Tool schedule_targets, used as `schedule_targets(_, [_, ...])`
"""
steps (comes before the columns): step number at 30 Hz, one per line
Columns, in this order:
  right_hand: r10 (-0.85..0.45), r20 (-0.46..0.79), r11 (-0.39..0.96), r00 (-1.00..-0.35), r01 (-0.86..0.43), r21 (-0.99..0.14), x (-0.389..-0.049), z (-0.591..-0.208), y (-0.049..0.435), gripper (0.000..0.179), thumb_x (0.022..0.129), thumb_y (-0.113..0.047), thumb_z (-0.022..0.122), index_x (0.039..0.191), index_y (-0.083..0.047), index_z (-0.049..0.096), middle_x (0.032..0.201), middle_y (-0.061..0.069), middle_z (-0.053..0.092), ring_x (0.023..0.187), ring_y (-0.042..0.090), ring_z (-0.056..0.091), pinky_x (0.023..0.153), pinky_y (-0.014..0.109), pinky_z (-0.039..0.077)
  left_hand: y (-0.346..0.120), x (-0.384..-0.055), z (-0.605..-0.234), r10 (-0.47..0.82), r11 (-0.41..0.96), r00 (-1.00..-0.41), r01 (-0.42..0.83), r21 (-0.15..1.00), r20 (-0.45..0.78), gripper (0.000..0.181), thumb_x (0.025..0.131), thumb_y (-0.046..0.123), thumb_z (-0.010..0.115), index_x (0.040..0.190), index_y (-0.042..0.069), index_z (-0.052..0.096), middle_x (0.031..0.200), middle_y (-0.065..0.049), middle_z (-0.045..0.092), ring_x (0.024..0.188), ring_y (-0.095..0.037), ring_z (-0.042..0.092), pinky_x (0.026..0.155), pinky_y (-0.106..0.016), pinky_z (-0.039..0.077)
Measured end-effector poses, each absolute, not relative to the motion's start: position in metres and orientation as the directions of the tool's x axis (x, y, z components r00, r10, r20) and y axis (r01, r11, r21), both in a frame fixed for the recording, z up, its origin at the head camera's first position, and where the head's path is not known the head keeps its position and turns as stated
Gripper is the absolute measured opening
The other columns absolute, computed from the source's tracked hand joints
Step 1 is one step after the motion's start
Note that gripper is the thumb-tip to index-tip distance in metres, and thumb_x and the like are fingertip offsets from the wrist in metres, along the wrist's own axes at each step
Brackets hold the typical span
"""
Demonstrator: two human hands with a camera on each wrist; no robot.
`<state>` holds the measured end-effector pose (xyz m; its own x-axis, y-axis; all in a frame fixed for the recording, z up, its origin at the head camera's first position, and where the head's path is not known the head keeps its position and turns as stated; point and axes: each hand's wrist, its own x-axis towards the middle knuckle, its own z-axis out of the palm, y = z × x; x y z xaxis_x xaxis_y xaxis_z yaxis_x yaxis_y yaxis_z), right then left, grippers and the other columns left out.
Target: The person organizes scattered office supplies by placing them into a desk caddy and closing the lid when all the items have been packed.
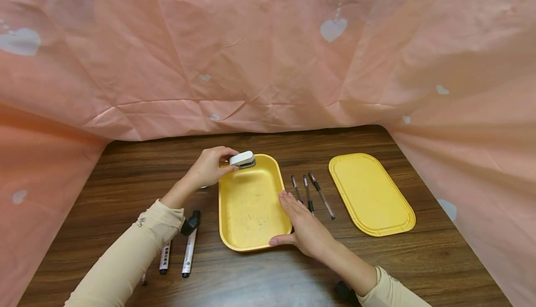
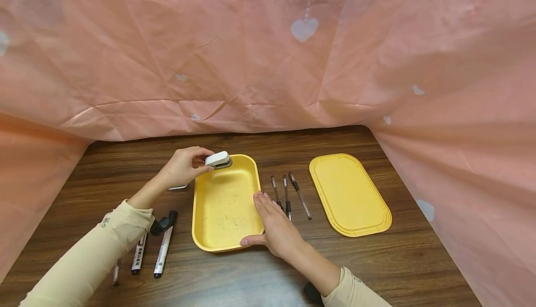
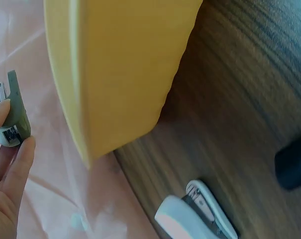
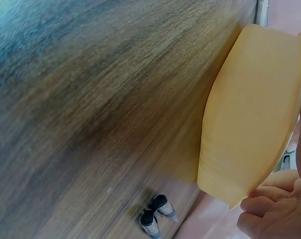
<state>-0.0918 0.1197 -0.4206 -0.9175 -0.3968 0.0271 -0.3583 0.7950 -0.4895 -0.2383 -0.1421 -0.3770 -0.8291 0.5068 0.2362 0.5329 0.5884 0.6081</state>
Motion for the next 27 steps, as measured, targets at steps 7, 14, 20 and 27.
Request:
schedule_targets(7, [-0.393,0.025,0.793,-0.919,-0.352,-0.497,-0.093,-0.421,0.121,0.107,0.071,-0.053,0.074,0.15,0.003,0.028,0.157,0.02,0.026,0.148,0.031,0.022,0.119,0.05,0.024,-0.13,-0.243,-0.388,0.533,0.6,-0.815,0.554,0.577,0.228,0.029,0.082,0.009,0.076,0.109,0.001,0.068,0.1,-0.011,0.071,0.093,-0.024,0.067,0.083,-0.038,0.057])
schedule_targets(14, [-0.394,0.024,0.792,-0.919,-0.353,-0.497,-0.094,-0.421,0.122,0.107,0.071,-0.053,0.074,0.15,0.003,0.028,0.157,0.02,0.026,0.148,0.032,0.023,0.12,0.049,0.024,-0.121,-0.243,-0.397,0.533,0.632,-0.824,0.538,0.558,0.191,0.027,0.082,0.009,0.076,0.107,0.001,0.068,0.1,-0.012,0.071,0.093,-0.025,0.069,0.081,-0.036,0.058])
schedule_targets(20, [-0.4,0.032,0.787,-0.916,-0.362,-0.5,-0.094,-0.421,0.121,0.106,0.071,-0.053,0.073,0.149,0.004,0.029,0.157,0.021,0.026,0.147,0.033,0.023,0.119,0.05,0.025,-0.113,-0.244,-0.406,0.549,0.646,-0.815,0.556,0.524,0.188,0.023,0.081,0.005,0.076,0.102,-0.001,0.069,0.096,-0.013,0.07,0.088,-0.023,0.068,0.077,-0.033,0.058])
schedule_targets(27, [-0.41,0.037,0.784,-0.911,-0.373,-0.496,-0.094,-0.421,0.122,0.106,0.072,-0.053,0.073,0.149,0.005,0.029,0.157,0.022,0.027,0.147,0.034,0.024,0.118,0.051,0.025,-0.105,-0.244,-0.413,0.537,0.67,-0.829,0.53,0.52,0.154,0.021,0.081,0.006,0.075,0.101,0.001,0.07,0.093,-0.01,0.07,0.083,-0.019,0.064,0.073,-0.032,0.055])
